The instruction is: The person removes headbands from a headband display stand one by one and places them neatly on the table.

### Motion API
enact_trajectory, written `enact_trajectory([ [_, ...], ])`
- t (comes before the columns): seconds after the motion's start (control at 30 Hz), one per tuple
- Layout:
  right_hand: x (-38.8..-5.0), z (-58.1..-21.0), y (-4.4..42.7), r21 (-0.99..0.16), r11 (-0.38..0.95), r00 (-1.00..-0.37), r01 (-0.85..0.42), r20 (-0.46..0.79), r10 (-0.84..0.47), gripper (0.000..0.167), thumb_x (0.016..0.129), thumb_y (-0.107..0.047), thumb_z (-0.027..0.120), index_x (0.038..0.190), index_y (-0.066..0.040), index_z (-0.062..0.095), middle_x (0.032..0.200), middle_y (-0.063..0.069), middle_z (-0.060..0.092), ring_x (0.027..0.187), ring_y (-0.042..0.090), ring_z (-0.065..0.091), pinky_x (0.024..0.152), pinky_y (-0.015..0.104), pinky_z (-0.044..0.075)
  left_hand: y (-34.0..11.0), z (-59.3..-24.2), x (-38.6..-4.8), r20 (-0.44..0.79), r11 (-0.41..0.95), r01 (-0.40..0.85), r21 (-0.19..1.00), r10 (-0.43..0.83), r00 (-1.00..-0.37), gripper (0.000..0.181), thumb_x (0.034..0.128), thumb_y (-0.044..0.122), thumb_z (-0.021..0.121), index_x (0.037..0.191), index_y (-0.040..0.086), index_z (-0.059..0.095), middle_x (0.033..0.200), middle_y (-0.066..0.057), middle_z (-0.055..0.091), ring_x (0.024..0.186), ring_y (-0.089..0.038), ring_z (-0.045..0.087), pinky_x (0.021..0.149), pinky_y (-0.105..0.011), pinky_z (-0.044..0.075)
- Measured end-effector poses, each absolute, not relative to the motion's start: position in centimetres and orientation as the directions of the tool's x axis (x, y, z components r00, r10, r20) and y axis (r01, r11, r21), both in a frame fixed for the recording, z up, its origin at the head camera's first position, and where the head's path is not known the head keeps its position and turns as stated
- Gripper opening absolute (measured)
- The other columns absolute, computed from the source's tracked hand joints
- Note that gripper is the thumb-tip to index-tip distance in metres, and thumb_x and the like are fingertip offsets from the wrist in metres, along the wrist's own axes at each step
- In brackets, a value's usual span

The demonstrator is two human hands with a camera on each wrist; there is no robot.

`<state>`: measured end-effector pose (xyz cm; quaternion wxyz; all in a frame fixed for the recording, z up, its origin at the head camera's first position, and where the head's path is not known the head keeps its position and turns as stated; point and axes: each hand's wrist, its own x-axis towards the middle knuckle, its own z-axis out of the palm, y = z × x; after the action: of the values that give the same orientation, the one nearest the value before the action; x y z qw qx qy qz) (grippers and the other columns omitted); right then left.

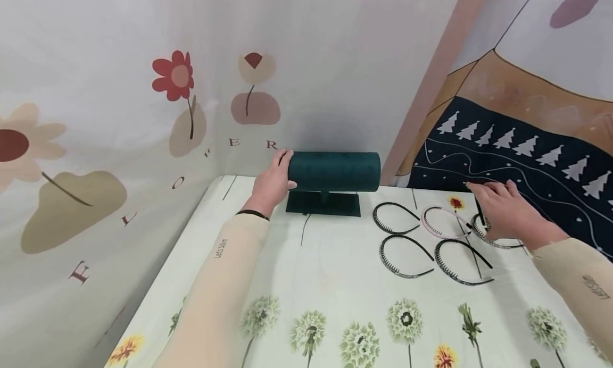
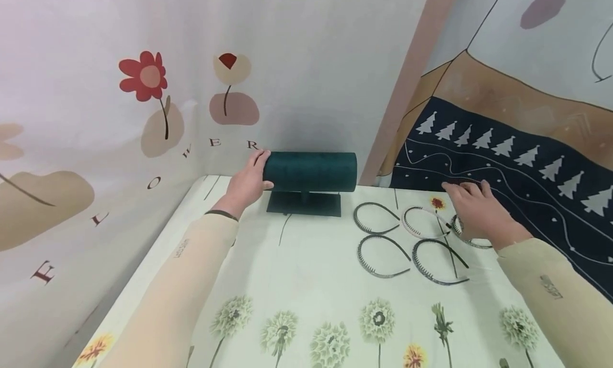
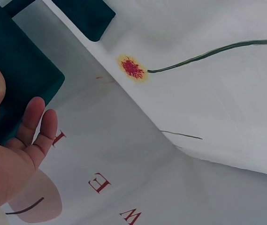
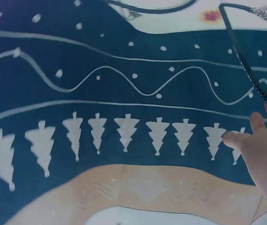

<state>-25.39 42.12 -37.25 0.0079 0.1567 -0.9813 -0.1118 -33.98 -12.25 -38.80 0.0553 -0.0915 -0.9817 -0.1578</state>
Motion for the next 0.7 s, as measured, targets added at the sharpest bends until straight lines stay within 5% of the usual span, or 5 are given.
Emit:
enact_trajectory([
  [0.13, -23.7, -37.6, 43.5, 0.359, 0.839, -0.896, -0.408, 0.018, -0.444, 0.129, 0.054, -0.005, 0.105, 0.16, 0.002, 0.031, 0.156, 0.031, 0.047, 0.143, 0.055, 0.038, 0.121, 0.082, 0.016, -12.5, -38.7, -34.0, 0.142, 0.926, 0.2, 0.321, 0.162, -0.976, 0.093, 0.103, 0.034, 0.071, 0.174, 0.019, 0.013, 0.181, -0.008, 0.01, 0.063, -0.025, 0.056, 0.068, -0.033, 0.049],
  [0.4, -20.1, -41.2, 47.8, 0.581, 0.676, -0.789, -0.454, 0.09, -0.607, 0.106, 0.065, 0.021, 0.086, 0.154, -0.003, 0.034, 0.145, 0.022, 0.058, 0.133, 0.047, 0.052, 0.112, 0.078, 0.035, -12.5, -38.7, -34.3, 0.136, 0.933, 0.204, 0.296, 0.171, -0.976, 0.092, 0.1035, 0.036, 0.07, 0.174, 0.019, 0.012, 0.181, -0.008, 0.01, 0.065, -0.024, 0.057, 0.07, -0.033, 0.049],
  [0.57, -18.1, -44.2, 49.9, 0.626, 0.613, -0.727, -0.482, 0.105, -0.679, 0.147, 0.061, 0.026, 0.085, 0.172, -0.013, -0.003, 0.144, 0.017, 0.057, 0.132, 0.044, 0.055, 0.113, 0.076, 0.037, -12.4, -38.9, -34.3, 0.14, 0.928, 0.21, 0.307, 0.174, -0.975, 0.092, 0.1033, 0.035, 0.07, 0.174, 0.018, 0.013, 0.181, -0.009, 0.011, 0.065, -0.024, 0.057, 0.071, -0.033, 0.05],
  [0.7, -17.1, -45.8, 51.0, 0.63, 0.592, -0.7, -0.503, 0.104, -0.706, 0.17, 0.053, 0.025, 0.088, 0.165, -0.021, -0.031, 0.147, 0.015, 0.05, 0.129, 0.042, 0.057, 0.113, 0.076, 0.037, -12.6, -39.1, -34.2, 0.134, 0.927, 0.199, 0.318, 0.164, -0.977, 0.092, 0.1033, 0.034, 0.071, 0.173, 0.019, 0.013, 0.181, -0.008, 0.011, 0.067, -0.024, 0.058, 0.072, -0.033, 0.051],
])
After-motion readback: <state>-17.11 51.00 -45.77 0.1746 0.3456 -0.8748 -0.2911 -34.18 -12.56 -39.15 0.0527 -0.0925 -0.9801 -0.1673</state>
